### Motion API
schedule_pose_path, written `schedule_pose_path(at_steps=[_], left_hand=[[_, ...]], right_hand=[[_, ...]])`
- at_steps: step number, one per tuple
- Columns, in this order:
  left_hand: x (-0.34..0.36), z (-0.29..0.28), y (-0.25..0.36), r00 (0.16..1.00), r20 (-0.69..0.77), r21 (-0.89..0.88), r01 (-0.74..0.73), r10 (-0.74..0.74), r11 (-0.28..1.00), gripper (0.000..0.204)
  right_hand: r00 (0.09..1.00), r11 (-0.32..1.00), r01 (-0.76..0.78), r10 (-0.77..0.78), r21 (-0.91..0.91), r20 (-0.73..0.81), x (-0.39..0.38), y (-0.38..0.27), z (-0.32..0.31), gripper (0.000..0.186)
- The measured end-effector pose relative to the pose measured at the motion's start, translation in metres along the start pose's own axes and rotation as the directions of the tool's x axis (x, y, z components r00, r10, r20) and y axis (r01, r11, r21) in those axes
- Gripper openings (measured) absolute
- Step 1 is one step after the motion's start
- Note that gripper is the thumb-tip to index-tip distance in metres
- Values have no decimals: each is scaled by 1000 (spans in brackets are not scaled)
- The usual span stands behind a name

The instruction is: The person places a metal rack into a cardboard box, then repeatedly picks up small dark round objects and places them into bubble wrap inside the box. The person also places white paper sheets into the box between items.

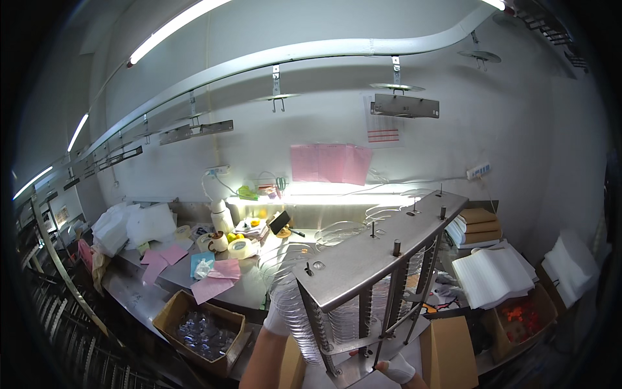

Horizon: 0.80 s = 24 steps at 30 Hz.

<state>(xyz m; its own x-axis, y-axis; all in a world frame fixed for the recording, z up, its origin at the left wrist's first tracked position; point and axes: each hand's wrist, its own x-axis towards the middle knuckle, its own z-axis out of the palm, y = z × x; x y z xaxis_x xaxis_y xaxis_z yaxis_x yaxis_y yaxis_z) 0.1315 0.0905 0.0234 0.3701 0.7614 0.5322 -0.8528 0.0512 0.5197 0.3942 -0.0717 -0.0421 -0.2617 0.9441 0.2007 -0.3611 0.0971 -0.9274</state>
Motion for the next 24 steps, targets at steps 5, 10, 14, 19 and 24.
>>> schedule_pose_path(at_steps=[5, 10, 14, 19, 24], left_hand=[[46, 2, -9, 987, -140, 78, -66, 77, 995, 39], [38, 12, -1, 969, -190, 152, -130, 158, 980, 36], [28, 22, 11, 946, -228, 234, -178, 232, 956, 34], [10, 33, 26, 888, -273, 345, -269, 370, 899, 32], [-19, 71, 44, 640, -297, 507, -524, 709, 685, 30]], right_hand=[[1000, 1000, -3, 3, 1, -5, -3, -2, 3, 57], [1000, 1000, -3, 3, 1, -14, -6, 1, 5, 56], [1000, 1000, 0, 0, -6, -24, -8, 4, 4, 55], [1000, 1000, -2, 2, -9, -29, -12, 11, 2, 54], [999, 1000, 2, -3, -23, -40, -15, 21, 2, 53]])
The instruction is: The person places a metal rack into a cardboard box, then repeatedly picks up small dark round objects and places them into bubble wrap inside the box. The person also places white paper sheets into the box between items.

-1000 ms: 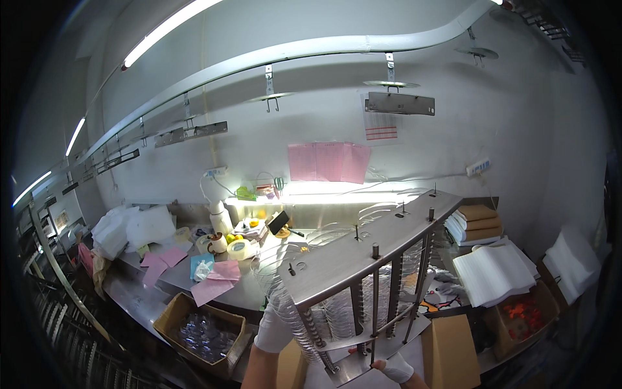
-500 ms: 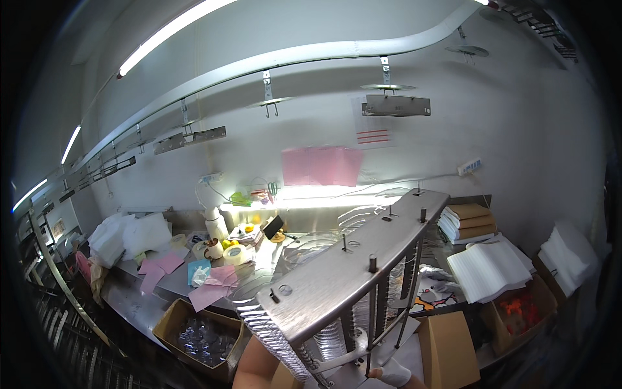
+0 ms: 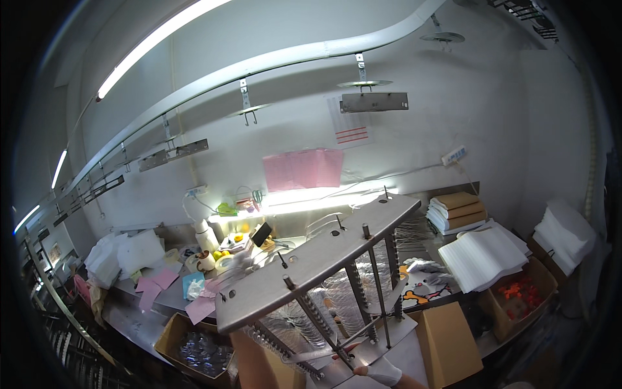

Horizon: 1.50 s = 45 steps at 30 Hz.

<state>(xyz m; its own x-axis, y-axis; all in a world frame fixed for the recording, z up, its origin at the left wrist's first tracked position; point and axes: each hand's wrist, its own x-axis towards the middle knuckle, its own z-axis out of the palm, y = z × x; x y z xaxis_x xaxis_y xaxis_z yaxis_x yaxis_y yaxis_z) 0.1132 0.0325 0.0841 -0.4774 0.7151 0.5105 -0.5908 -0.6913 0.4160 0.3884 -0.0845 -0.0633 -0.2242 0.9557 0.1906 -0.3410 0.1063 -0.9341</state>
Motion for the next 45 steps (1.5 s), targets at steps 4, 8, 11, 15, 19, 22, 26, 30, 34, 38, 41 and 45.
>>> schedule_pose_path(at_steps=[4, 8, 11, 15, 19, 22, 26, 30, 34, 38, 41, 45], left_hand=[[-39, 40, 48, 780, 158, -85, -601, 606, 795, 28], [-69, 102, 54, 186, 897, 6, -911, 400, 412, 31], [-72, 149, 35, 149, 971, 85, -946, 188, 313, 35], [-70, 182, 26, 122, 984, 156, -939, -126, 307, 39], [-67, 174, 24, 210, 975, 219, -881, -69, 420, 33], [-70, 135, 26, 302, 953, 266, -815, -15, 514, 32], [-62, 62, 23, 675, 706, 529, -703, 214, 475, 27], [-53, 18, 12, 953, 275, 598, -64, -129, 799, 44], [-57, 13, 4, 808, 428, 366, 254, -404, 895, 68], [-70, 11, 1, 761, 452, 383, 307, -466, 871, 71], [-78, 1, -2, 773, 402, 424, 317, -490, 848, 78], [-75, -3, 2, 825, 348, 522, 224, -445, 823, 81]], right_hand=[[996, 996, 71, -74, -52, -51, 12, 7, 4, 53], [961, 948, 205, -242, -241, -135, 33, 16, 8, 49], [946, 925, 203, -270, -322, -181, 46, 22, 9, 49], [893, 917, 325, -378, -230, -245, 56, 31, 8, 49], [890, 885, 300, -394, -355, -228, 62, 29, 7, 52], [882, 914, 358, -398, -190, -251, 63, 11, 8, 48], [939, 945, 221, -273, -240, -211, 54, -29, 11, 44], [961, 960, 230, -250, -163, -121, 44, -63, 18, 43], [973, 972, 228, -230, -64, -27, 38, -78, 21, 52], [977, 971, 215, -213, -101, 30, 35, -85, 20, 68], [969, 960, 248, -245, -130, 44, 33, -89, 23, 72], [965, 963, 263, -263, -63, 11, 33, -95, 33, 60]])
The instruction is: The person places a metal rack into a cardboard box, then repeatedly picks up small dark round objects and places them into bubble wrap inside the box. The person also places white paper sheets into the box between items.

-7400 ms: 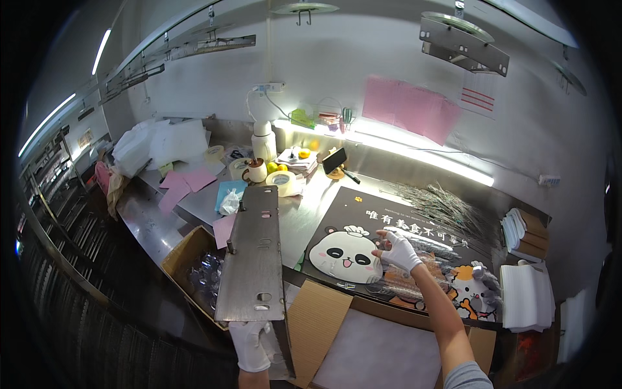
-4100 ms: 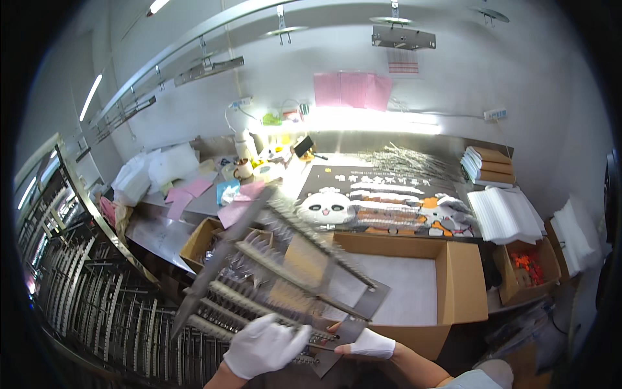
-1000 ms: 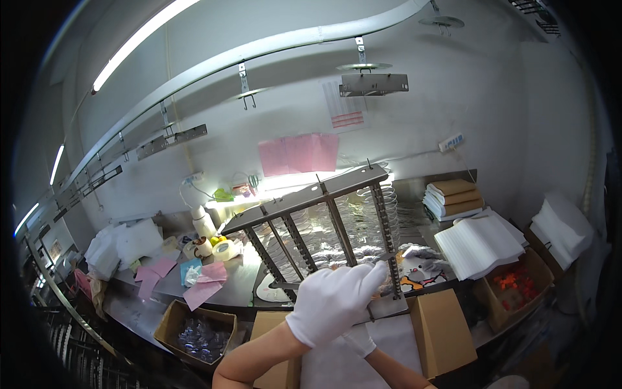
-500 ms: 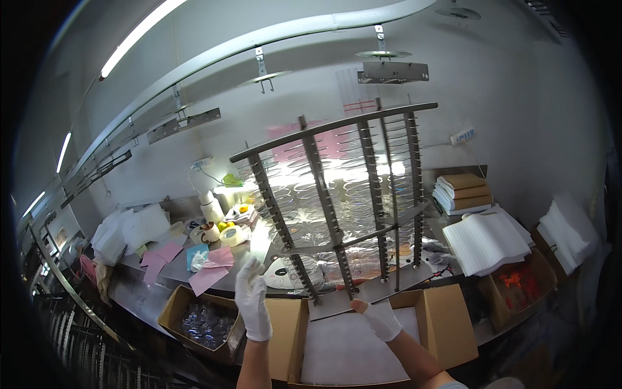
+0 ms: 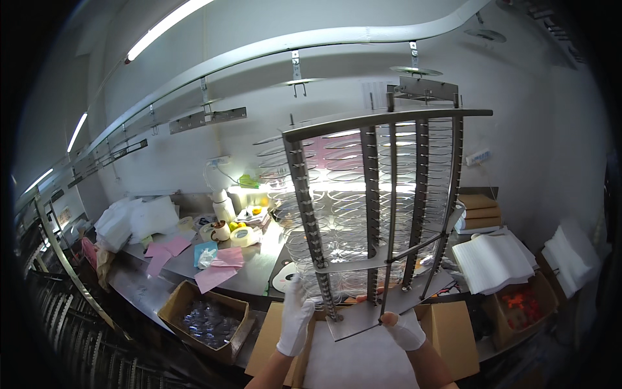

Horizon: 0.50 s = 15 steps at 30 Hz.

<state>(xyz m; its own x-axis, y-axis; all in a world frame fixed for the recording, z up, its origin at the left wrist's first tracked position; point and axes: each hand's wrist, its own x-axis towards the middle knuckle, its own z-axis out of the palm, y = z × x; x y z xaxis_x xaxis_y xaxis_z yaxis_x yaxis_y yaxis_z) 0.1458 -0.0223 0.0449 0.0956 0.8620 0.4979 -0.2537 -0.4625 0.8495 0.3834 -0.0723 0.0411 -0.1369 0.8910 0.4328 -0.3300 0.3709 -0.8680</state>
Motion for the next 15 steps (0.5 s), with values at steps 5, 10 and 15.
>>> schedule_pose_path(at_steps=[5, 10, 15], left_hand=[[27, -2, 65, 520, 392, 723, -684, 759, 96, 84], [70, 54, 121, 218, 942, 334, -711, 256, -619, 52], [101, 70, 142, 201, 977, 127, -814, -70, -567, 52]], right_hand=[[1000, 996, -11, 11, -84, -9, 6, 3, 5, 60], [978, 987, -113, 91, -111, -185, 7, 25, 7, 52], [996, 985, -68, 59, -160, -64, 15, 38, 10, 54]])
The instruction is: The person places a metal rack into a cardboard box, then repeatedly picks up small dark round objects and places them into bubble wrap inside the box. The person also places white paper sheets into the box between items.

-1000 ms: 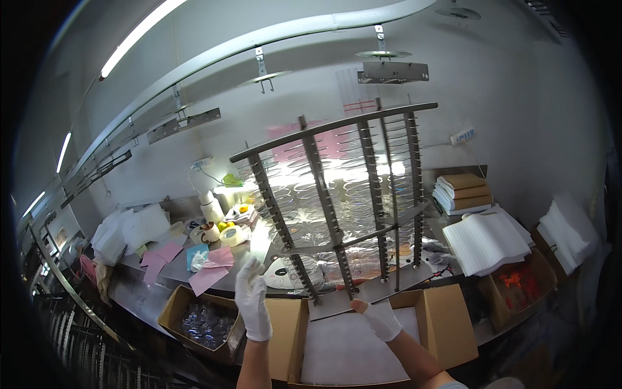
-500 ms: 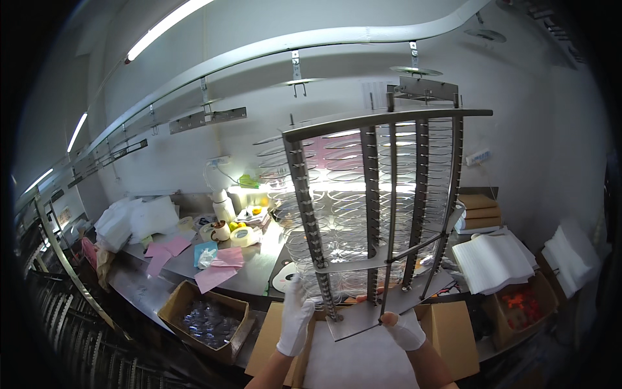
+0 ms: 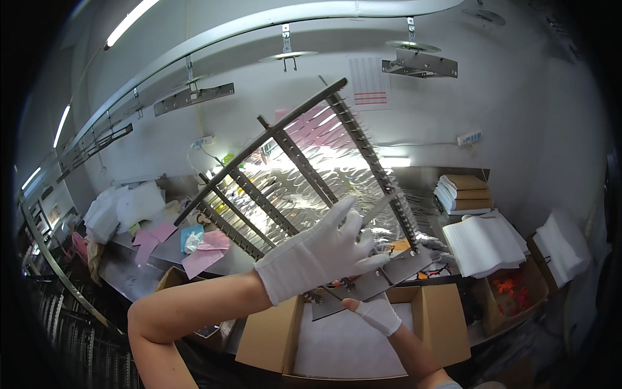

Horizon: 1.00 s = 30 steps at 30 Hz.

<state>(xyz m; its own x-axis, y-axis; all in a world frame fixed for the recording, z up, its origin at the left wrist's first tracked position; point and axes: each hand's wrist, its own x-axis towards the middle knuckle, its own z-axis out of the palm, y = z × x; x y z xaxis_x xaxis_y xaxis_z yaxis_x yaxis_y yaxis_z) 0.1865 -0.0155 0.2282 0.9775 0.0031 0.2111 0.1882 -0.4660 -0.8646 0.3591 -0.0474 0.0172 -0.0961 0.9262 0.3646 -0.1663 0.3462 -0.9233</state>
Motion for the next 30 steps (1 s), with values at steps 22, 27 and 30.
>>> schedule_pose_path(at_steps=[22, 27, 30], left_hand=[[-124, 136, 43, 865, 403, -451, 471, -299, 758, 75], [-144, 157, 31, 819, 426, -419, 554, -383, 719, 76], [-165, 192, 13, 677, 483, -419, 736, -556, 532, 96]], right_hand=[[892, 9, 428, 159, -904, 424, 132, -1, 25, 43], [873, 391, 471, -337, -790, 353, 130, 18, -6, 26], [997, 898, 66, -71, -435, 6, 104, 48, -43, 23]])
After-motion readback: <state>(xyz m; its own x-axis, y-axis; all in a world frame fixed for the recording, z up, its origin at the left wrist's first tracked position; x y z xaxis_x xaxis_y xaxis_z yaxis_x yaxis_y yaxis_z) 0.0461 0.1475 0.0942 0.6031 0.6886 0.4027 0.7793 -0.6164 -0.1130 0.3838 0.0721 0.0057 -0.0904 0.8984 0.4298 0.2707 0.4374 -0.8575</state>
